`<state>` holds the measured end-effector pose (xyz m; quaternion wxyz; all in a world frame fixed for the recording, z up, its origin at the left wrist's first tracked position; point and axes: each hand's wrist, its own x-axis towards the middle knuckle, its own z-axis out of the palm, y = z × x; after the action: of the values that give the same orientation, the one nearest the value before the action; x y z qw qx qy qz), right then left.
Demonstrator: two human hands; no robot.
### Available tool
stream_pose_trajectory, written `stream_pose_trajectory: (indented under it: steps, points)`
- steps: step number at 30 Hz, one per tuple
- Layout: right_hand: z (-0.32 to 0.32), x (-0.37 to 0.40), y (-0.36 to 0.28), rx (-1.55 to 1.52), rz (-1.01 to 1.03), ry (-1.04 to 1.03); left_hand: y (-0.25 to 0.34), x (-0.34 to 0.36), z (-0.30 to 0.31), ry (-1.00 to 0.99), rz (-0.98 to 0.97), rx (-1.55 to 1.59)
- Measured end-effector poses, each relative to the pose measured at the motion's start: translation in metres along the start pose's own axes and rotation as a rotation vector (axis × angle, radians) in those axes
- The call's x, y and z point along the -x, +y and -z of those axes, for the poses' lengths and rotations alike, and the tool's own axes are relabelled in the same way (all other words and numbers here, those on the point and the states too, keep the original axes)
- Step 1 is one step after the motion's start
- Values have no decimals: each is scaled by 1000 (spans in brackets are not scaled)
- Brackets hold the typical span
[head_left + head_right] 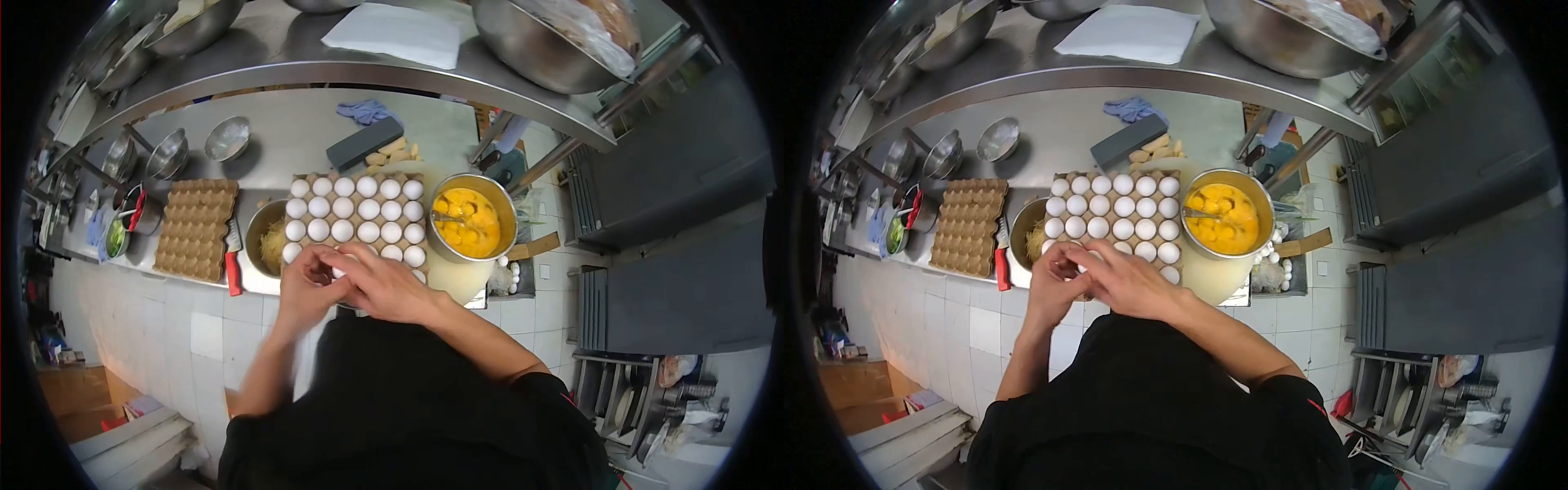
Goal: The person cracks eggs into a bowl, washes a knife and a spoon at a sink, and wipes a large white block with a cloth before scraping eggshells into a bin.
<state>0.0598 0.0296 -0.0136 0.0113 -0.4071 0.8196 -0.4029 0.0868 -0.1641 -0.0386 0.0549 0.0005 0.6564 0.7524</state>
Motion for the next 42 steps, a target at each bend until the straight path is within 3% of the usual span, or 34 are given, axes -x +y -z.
stream_pose_trajectory:
  steps: [2, 3, 5, 6, 7, 9, 10, 12, 13, 16, 17, 18, 20, 22, 24, 28, 30, 31, 32, 34, 38, 40, 41, 42]
  points:
    - [25, 7, 12, -99, -59, 148, 16, -1, -24, 10, 14, 185]
    - [45, 20, 11, -345, -318, 250, 13, -5, -19, 47, -99, -81]
    - [78, 58, 84, -584, -289, 672, 15, -9, 3, 133, -246, -654]
    - [126, 58, 65, -506, -438, 857, 14, -13, 19, 152, -391, -960]
    - [155, 69, 86, -587, -389, 1076, 8, -15, 32, 185, -423, -1166]
    - [203, 92, 131, -563, -531, 1473, -5, -20, 55, 123, -407, -1336]
    - [209, 94, 148, -555, -531, 1485, -7, -21, 58, 84, -350, -1391]
    - [216, 97, 169, -441, -731, 1440, -13, -24, 61, 70, -360, -1392]
    - [218, 101, 172, -532, -765, 1069, -14, -26, 61, 68, -360, -1394]
    - [209, 106, 178, -598, -650, 1116, -9, -29, 59, 26, -341, -1399]
    - [211, 114, 176, -742, -578, 1218, -8, -29, 59, 25, -341, -1400]
    - [212, 121, 171, -743, -578, 1218, -8, -30, 59, 17, -349, -1396]
    - [211, 130, 153, -1051, -517, 1154, -6, -32, 61, 13, -354, -1394]
    - [196, 117, 128, -1085, -534, 1153, -3, -32, 65, 49, -371, -1337]
    - [183, 112, 127, -676, -695, 763, 15, -29, 65, 98, -283, -1219]
    - [165, 67, 110, -420, -883, 528, 23, -37, 55, 214, -155, -835]
    - [158, 54, 114, -122, -953, 376, 13, -44, 45, 164, -207, -740]
    - [150, 52, 131, 30, -818, 313, 8, -47, 38, 111, -259, -644]
    - [145, 57, 145, 30, -817, 312, 6, -47, 29, 112, -258, -644]
    - [139, 49, 140, 494, -659, 233, 3, -48, 7, 26, -202, -546]
    - [152, 37, 116, 567, -556, 173, -4, -49, -26, -41, -134, -498]
    - [160, 35, 111, 631, -321, 393, -6, -51, -41, -118, -37, -303]
    - [166, 37, 106, 631, -324, 393, -11, -54, -46, -157, -20, -275]
    - [174, 39, 99, 605, -293, 584, -12, -56, -51, -159, -19, -274]
